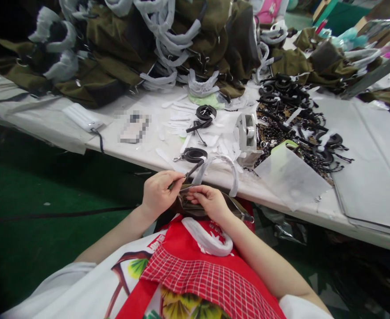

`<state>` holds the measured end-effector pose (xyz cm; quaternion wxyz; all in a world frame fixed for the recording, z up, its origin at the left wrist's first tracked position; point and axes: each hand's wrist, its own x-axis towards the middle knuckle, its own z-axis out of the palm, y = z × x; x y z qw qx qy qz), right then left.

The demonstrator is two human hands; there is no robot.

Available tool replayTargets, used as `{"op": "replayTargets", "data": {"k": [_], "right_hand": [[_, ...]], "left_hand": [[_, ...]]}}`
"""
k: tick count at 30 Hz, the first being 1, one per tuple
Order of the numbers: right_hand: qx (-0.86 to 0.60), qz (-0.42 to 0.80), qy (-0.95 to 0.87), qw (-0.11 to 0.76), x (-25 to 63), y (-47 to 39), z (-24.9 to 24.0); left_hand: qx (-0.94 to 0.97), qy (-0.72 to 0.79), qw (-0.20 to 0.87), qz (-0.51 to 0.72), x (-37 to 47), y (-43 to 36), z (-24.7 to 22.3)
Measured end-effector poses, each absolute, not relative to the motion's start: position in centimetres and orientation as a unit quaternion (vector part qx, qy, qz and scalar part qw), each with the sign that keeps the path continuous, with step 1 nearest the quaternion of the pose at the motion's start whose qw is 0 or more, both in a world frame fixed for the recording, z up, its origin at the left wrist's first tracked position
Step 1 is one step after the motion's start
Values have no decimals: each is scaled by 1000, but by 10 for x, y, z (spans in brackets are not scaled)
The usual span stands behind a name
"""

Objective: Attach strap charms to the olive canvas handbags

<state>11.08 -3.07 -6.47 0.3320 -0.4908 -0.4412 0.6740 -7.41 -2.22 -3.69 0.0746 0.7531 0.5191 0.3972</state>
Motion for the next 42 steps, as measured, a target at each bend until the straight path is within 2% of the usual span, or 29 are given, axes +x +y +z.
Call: {"op": "replayTargets", "data": {"k": [9, 11, 14, 17, 19, 24, 35, 42], "right_hand": [[-507, 663, -464, 297, 116, -29, -68], [-515, 667, -459, 282, 117, -29, -69], [-523, 667, -456, 271, 120, -27, -69], [-525, 663, -453, 283, 123, -25, -68], [-527, 653, -448, 308, 125, -24, -67], [-524, 626, -457, 353, 126, -25, -69], [-553, 602, -473, 331, 124, -29, -69], [-557, 586, -499, 312, 124, -29, -68]], "left_hand": [[769, 476, 68, 422, -74, -23, -42], [751, 474, 130, 440, -73, -23, -40], [705, 467, 295, 445, -72, -21, -37], [662, 452, 452, 391, -72, -16, -39], [655, 462, 494, 339, -73, -13, -41], [672, 486, 482, 282, -76, -11, -46], [730, 473, 409, 277, -75, -9, -49], [735, 462, 416, 269, -74, -10, -48]]}}
